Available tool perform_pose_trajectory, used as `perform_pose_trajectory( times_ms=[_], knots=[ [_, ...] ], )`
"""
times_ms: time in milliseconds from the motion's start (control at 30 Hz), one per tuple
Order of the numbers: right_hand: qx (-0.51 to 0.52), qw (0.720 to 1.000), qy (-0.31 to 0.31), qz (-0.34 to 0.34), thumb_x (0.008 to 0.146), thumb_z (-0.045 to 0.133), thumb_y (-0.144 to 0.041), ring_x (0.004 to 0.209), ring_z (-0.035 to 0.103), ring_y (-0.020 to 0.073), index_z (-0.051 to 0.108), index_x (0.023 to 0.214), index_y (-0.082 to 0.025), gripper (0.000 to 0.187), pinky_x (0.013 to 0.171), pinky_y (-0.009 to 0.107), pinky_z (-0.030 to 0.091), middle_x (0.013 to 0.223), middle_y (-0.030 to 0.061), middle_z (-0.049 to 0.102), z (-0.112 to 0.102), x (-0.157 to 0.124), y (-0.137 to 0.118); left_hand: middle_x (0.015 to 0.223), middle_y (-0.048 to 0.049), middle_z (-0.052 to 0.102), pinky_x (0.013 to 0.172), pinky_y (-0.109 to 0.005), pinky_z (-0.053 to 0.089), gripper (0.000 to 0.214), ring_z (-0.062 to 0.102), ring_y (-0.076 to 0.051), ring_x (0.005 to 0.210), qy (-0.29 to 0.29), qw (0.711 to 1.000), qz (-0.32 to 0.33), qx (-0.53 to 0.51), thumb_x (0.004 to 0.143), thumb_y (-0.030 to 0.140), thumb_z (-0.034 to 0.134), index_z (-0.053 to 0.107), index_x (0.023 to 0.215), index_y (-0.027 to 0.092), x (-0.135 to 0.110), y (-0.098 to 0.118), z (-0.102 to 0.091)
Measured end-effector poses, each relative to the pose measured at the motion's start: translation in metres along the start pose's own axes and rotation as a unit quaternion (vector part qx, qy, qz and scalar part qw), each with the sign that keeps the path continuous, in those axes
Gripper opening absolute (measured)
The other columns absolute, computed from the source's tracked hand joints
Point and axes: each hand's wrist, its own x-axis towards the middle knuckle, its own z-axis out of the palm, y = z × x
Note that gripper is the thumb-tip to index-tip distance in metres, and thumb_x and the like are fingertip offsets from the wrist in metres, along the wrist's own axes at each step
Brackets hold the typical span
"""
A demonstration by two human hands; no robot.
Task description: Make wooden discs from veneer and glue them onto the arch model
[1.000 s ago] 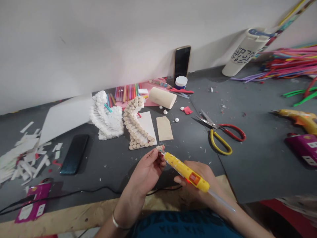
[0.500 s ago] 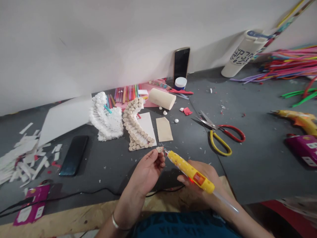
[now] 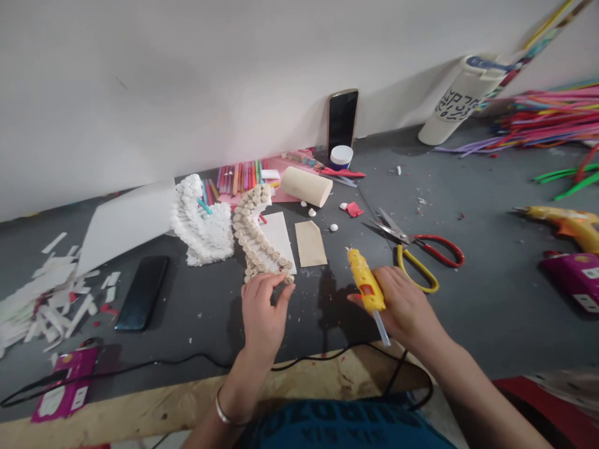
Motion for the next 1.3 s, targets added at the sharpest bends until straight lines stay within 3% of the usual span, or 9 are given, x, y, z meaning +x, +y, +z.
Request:
perform_pose_trajectory(
  times_ms=[133,200,333,433,500,667,967,1200,1300],
  knots=[
    [-0.085,0.995,-0.043,-0.008,0.094,0.049,-0.039,0.077,0.051,0.0265,0.050,0.084,-0.019,0.023,0.066,0.037,0.041,0.079,0.0099,0.056,0.013,-0.005,0.030,0.089,-0.0075,0.072,0.094,-0.035,0.032,0.020,0.058,-0.027,0.097,0.003,0.995,0.068,0.067,0.066,0.024,0.084,0.077,0.084,0.027,0.002,-0.003,-0.002],
    [-0.108,0.993,-0.047,-0.005,0.094,0.049,-0.038,0.081,0.052,0.0289,0.053,0.089,-0.017,0.021,0.069,0.039,0.043,0.085,0.0127,0.058,0.012,-0.006,0.037,0.088,-0.0064,0.073,0.091,-0.036,0.032,0.018,0.061,-0.025,0.091,0.003,0.977,0.148,0.152,0.071,0.028,0.081,0.076,0.087,0.026,0.003,-0.005,-0.003],
    [-0.072,0.997,-0.009,0.007,0.093,0.050,-0.033,0.097,0.055,0.0318,0.055,0.108,-0.016,0.024,0.080,0.044,0.046,0.108,0.0175,0.060,-0.002,-0.001,0.021,0.086,-0.0041,0.074,0.079,-0.036,0.032,0.013,0.064,-0.020,0.080,0.021,0.873,0.335,0.354,0.084,0.032,0.070,0.071,0.093,0.022,0.005,-0.007,-0.003],
    [0.045,0.998,0.026,0.028,0.092,0.051,-0.025,0.096,0.058,0.0266,0.056,0.102,-0.020,0.012,0.079,0.039,0.048,0.102,0.0119,0.064,-0.007,0.011,-0.015,0.084,-0.0029,0.074,0.077,-0.036,0.031,0.014,0.064,-0.018,0.078,0.035,0.833,0.387,0.394,0.087,0.033,0.067,0.068,0.091,0.021,0.004,-0.004,0.000],
    [0.132,0.991,0.010,0.037,0.092,0.052,-0.025,0.084,0.061,0.0225,0.057,0.091,-0.021,0.006,0.074,0.036,0.048,0.087,0.0076,0.065,-0.002,0.020,-0.041,0.084,-0.0025,0.074,0.077,-0.037,0.030,0.014,0.064,-0.018,0.078,0.035,0.828,0.395,0.396,0.088,0.034,0.066,0.067,0.091,0.021,0.003,-0.001,0.003],
    [0.272,0.953,-0.016,0.133,0.084,0.061,-0.026,0.073,0.061,0.0186,0.057,0.085,-0.020,0.007,0.067,0.031,0.048,0.081,0.0041,0.065,0.021,0.037,-0.079,0.086,-0.0036,0.074,0.079,-0.040,0.029,0.010,0.063,-0.019,0.078,0.032,0.834,0.388,0.391,0.088,0.025,0.063,0.068,0.095,0.021,-0.004,-0.001,0.004],
    [0.342,0.913,-0.031,0.218,0.078,0.065,-0.031,0.068,0.061,0.0170,0.055,0.083,-0.021,0.015,0.064,0.030,0.047,0.075,0.0002,0.064,0.033,0.043,-0.085,0.082,-0.0034,0.074,0.078,-0.040,0.028,0.008,0.061,-0.019,0.076,0.066,0.839,0.397,0.365,0.087,0.019,0.062,0.067,0.094,0.020,-0.006,-0.004,0.007],
    [0.324,0.922,-0.029,0.212,0.077,0.061,-0.029,0.063,0.059,0.0162,0.054,0.083,-0.022,0.012,0.063,0.029,0.046,0.070,-0.0017,0.061,0.040,0.047,-0.084,0.083,-0.0028,0.074,0.079,-0.040,0.029,0.007,0.062,-0.018,0.075,0.071,0.839,0.396,0.367,0.087,0.019,0.063,0.067,0.093,0.021,-0.009,-0.006,0.007],
    [0.296,0.935,-0.020,0.194,0.078,0.059,-0.027,0.064,0.058,0.0158,0.054,0.084,-0.022,0.010,0.063,0.029,0.045,0.073,-0.0010,0.061,0.040,0.055,-0.079,0.090,-0.0060,0.074,0.083,-0.040,0.032,0.017,0.063,-0.021,0.082,0.075,0.849,0.378,0.361,0.086,0.031,0.065,0.066,0.100,0.020,-0.009,-0.012,0.003]
  ],
)
